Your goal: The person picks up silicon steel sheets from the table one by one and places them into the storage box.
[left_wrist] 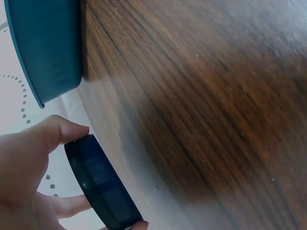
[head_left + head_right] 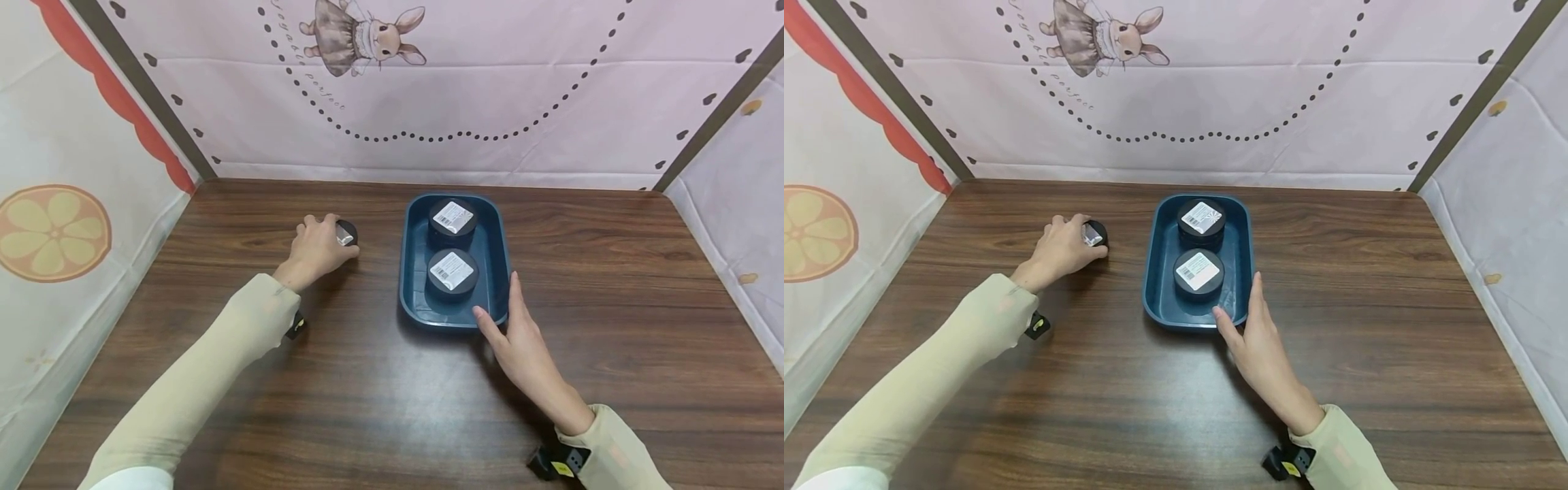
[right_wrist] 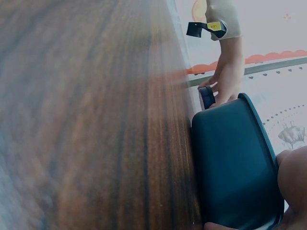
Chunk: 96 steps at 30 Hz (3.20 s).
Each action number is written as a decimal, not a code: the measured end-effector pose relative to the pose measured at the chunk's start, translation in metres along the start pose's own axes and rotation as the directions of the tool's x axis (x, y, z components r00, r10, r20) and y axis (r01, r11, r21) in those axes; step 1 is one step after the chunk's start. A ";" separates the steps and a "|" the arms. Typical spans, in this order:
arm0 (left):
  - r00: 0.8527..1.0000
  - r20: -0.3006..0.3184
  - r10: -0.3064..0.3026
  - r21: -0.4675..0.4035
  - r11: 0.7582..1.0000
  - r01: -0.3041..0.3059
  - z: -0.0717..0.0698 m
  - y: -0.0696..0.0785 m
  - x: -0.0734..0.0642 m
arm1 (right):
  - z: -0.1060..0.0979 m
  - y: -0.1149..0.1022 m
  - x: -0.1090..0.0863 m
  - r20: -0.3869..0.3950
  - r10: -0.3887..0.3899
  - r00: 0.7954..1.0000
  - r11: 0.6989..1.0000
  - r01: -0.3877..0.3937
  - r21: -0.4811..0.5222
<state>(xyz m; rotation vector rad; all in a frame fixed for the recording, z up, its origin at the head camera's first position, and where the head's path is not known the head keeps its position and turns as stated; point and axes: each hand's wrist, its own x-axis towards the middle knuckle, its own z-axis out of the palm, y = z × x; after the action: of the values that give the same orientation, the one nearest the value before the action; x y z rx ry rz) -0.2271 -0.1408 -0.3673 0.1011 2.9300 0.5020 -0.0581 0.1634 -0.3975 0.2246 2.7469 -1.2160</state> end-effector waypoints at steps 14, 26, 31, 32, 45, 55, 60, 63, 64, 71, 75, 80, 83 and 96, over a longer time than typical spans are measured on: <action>0.994 -0.112 0.014 0.018 1.000 -0.012 -0.001 0.014 -0.017 | 0.000 0.000 -0.001 -0.005 -0.017 1.000 1.000 0.017 0.004; 0.979 -0.196 0.049 -0.046 0.997 -0.059 -0.010 0.032 -0.033 | 0.001 0.001 0.000 -0.016 -0.025 1.000 1.000 0.026 0.012; 0.983 -0.175 0.063 -0.067 0.995 -0.076 -0.011 0.037 -0.038 | 0.001 0.001 0.000 -0.011 -0.023 1.000 1.000 0.023 0.014; 0.983 -0.169 0.071 -0.072 0.994 -0.084 -0.011 0.039 -0.039 | 0.001 0.001 0.000 -0.010 -0.022 1.000 1.000 0.022 0.014; 0.974 -0.167 0.152 -0.074 0.983 -0.166 -0.005 0.060 -0.058 | 0.001 0.000 -0.001 -0.005 -0.021 1.000 1.000 0.021 0.009; 0.973 -0.122 0.197 -0.084 0.974 -0.208 0.000 0.077 -0.062 | 0.000 0.001 0.000 -0.002 -0.007 1.000 1.000 0.007 0.006; 0.967 -0.113 0.227 -0.096 0.966 -0.238 0.003 0.085 -0.062 | 0.000 0.001 0.000 -0.008 -0.020 1.000 1.000 0.020 0.005; 0.966 -0.101 0.238 -0.105 0.963 -0.249 0.004 0.090 -0.062 | 0.000 0.001 0.000 -0.005 -0.023 1.000 1.000 0.023 0.004; 0.966 -0.094 0.241 -0.108 0.962 -0.251 0.005 0.092 -0.062 | 0.000 0.001 0.000 -0.004 -0.023 1.000 1.000 0.023 0.004; 0.947 -0.081 0.310 -0.104 0.942 -0.318 0.010 0.107 -0.064 | -0.001 0.000 0.001 0.000 -0.013 1.000 1.000 0.013 0.008; 0.922 -0.091 0.377 -0.056 0.922 -0.383 0.014 0.116 -0.066 | -0.001 0.000 0.001 -0.001 -0.015 1.000 1.000 0.015 0.009; 0.915 -0.049 0.401 -0.037 0.915 -0.403 0.022 0.126 -0.067 | 0.001 0.002 0.001 0.007 -0.012 1.000 1.000 0.012 0.008; 0.926 0.006 0.378 -0.025 0.926 -0.378 0.025 0.133 -0.065 | 0.001 0.002 0.001 0.009 -0.010 1.000 1.000 0.010 0.011; 0.927 0.118 0.356 0.025 0.932 -0.362 0.032 0.150 -0.058 | 0.001 0.003 0.003 0.021 -0.008 1.000 1.000 0.008 0.015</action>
<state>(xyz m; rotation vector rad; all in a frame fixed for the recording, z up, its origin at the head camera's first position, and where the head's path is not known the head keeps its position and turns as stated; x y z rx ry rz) -0.1585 0.0049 -0.3380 0.6604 2.8186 0.4583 -0.0602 0.1651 -0.4006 0.2010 2.7245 -1.2342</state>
